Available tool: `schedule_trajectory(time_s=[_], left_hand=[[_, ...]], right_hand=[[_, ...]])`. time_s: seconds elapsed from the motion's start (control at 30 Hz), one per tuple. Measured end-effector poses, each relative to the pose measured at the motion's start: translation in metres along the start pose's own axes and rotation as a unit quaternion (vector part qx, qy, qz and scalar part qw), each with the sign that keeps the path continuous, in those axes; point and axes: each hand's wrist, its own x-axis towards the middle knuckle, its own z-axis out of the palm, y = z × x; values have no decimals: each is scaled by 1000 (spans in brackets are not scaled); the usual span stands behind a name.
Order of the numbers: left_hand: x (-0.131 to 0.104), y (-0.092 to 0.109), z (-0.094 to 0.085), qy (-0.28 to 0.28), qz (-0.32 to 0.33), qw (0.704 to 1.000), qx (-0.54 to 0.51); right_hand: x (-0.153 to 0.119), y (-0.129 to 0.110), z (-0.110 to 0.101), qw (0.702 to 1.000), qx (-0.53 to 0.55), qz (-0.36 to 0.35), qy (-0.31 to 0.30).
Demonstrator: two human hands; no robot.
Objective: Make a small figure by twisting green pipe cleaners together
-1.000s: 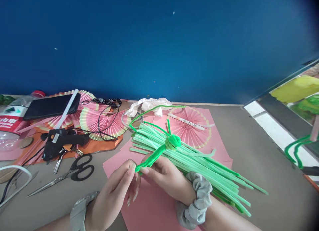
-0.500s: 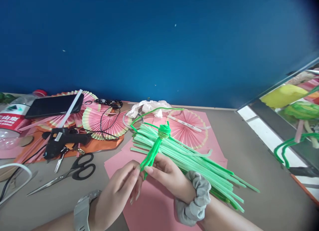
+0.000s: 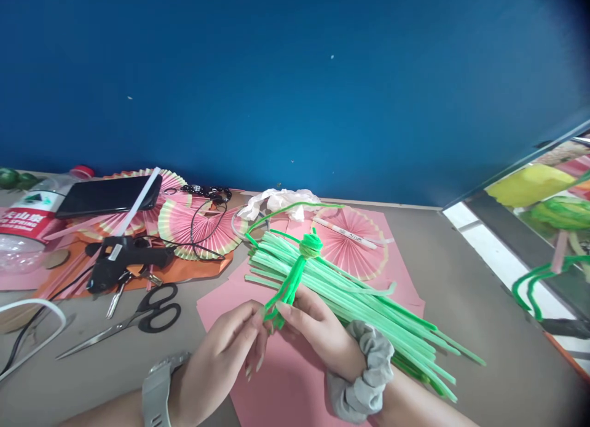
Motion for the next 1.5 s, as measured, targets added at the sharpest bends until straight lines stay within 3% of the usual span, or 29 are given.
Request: schedule_trajectory(time_s=[0.4, 0.57, 0.93, 1.07, 1.3, 1.5], left_hand=[[-3, -4, 0, 17, 12, 998, 65], [1, -6, 1, 22, -17, 997, 70], [-2, -3, 2, 1, -20, 990, 138], [1, -3, 2, -12, -29, 994, 103], [-1, -4, 0, 22, -15, 999, 21], [0, -4, 0, -2, -8, 999, 45]], right_hand=[[0, -5, 6, 1000, -2, -18, 5], [-1, -5, 4, 1000, -5, -6, 5], [0, -5, 1, 994, -111, -22, 0], [-1, -2, 0, 992, -125, -24, 4], [3, -1, 3, 997, -68, -37, 20], [1, -2, 8, 997, -50, -51, 41]])
